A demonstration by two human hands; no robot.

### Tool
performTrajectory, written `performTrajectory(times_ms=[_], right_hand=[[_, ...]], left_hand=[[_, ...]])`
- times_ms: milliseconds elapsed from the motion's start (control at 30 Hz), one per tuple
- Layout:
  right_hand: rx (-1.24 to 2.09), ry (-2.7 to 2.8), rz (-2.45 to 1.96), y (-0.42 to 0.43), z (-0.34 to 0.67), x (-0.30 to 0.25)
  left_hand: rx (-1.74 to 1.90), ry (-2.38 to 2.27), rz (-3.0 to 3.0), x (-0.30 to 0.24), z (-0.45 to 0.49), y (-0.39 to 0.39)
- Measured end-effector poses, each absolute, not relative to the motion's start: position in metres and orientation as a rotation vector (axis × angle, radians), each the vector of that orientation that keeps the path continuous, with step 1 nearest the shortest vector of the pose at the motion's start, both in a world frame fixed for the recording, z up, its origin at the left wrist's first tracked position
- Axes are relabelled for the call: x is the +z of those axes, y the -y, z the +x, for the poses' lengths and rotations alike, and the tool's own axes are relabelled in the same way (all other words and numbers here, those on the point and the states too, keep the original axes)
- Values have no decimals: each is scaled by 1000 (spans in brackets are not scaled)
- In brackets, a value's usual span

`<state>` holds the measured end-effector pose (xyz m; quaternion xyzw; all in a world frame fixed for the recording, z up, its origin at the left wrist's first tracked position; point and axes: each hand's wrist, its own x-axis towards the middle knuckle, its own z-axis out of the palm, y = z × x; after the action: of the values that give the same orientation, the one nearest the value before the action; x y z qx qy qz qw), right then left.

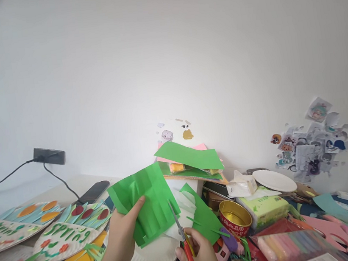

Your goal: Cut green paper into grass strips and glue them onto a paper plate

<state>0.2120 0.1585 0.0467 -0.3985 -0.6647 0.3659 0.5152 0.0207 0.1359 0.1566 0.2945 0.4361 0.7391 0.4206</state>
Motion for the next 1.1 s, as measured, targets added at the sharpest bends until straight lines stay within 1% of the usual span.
performTrajectory(times_ms=[133, 467, 700, 1100], right_hand=[[807, 1563, -949, -159, 210, 43], [831, 1574, -1003, -152, 208, 56], [893, 1580, -950, -152, 207, 55], [842, 1573, -969, -156, 210, 50]], left_hand=[[1843, -1100, 724, 159, 21, -134], [1837, -1162, 737, 159, 19, -138], [1765, -1148, 835, 155, 22, -137], [1757, -1179, 838, 154, 22, -139]])
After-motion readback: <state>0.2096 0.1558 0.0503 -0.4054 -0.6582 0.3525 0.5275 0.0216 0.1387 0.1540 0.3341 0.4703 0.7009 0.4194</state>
